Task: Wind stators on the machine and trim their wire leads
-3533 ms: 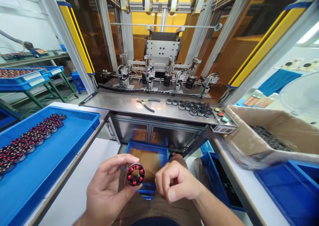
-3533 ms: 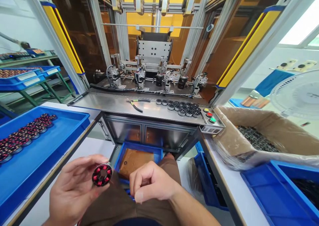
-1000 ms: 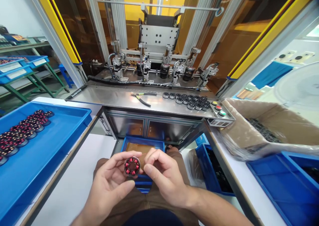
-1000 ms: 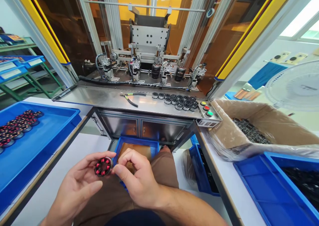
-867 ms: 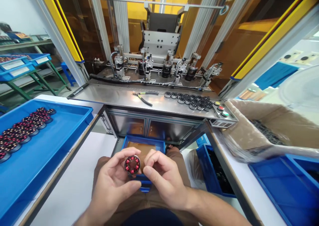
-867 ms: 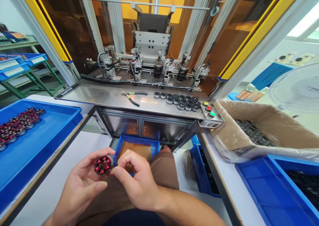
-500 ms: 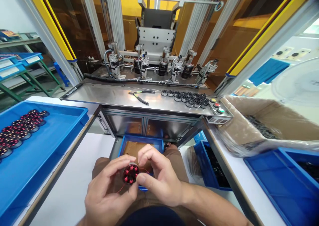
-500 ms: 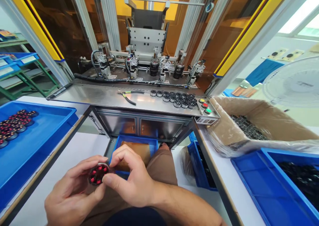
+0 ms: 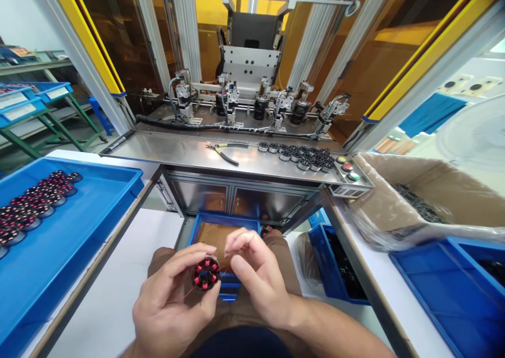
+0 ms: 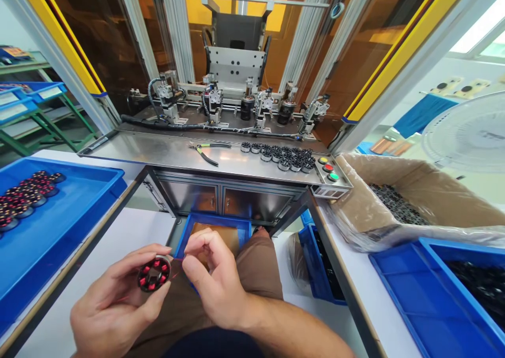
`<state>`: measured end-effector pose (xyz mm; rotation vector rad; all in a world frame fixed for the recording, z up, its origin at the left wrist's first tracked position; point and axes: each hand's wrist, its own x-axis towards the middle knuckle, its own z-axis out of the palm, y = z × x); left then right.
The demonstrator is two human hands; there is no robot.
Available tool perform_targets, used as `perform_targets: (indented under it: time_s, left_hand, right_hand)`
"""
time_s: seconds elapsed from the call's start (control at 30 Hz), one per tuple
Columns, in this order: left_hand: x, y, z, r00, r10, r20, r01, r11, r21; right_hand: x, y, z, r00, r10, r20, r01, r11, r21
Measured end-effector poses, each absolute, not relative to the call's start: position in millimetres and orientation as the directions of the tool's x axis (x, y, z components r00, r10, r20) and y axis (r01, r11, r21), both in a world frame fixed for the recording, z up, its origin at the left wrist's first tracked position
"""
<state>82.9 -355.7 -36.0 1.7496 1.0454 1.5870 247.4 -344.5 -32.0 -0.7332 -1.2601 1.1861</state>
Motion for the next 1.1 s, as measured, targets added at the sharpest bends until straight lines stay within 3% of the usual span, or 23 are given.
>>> perform_targets:
  time_s: [0.2, 0.3, 0.53, 0.7, 0.87, 1.1]
  left_hand:
    - [79.9, -353.9, -31.6, 0.09, 0.801, 0.592, 0.256, -0.593, 0.764]
    - [80.3, -354.8, -32.8, 0.099, 0.797, 0.596, 0.276, -0.598, 0.753]
    - [82.2, -354.9, -39.5, 0.064, 0.829, 0.555, 0.138, -0.559, 0.818]
    - [82.5, -349.2, -34.7, -0.004, 0.874, 0.486, -0.003, -0.486, 0.874]
    - [78.1, -346.5, -32.1, -0.034, 0.91, 0.413, -0.049, -0.415, 0.909]
    - [79.5, -348.1, -29.8, -0.02, 0.89, 0.455, -0.019, -0.456, 0.89]
  right_hand:
    - [249.4, -341.1, -21.9, -0.126, 0.82, 0.558, -0.1, 0.549, -0.83]
    - [246.2, -340.0, -17.4, -0.11, 0.846, 0.522, -0.121, 0.51, -0.852]
    - [240.0, -337.7, -18.0, -0.052, 0.969, 0.24, -0.314, 0.212, -0.925]
    - [241.4, -338.1, -25.0, -0.056, 0.955, 0.29, -0.431, 0.239, -0.87]
    - [243.3, -339.4, -31.8, -0.185, 0.939, 0.292, -0.463, 0.179, -0.868]
    - [241.7, -348.2, -24.2, -0.061, 0.917, 0.394, -0.273, 0.364, -0.89]
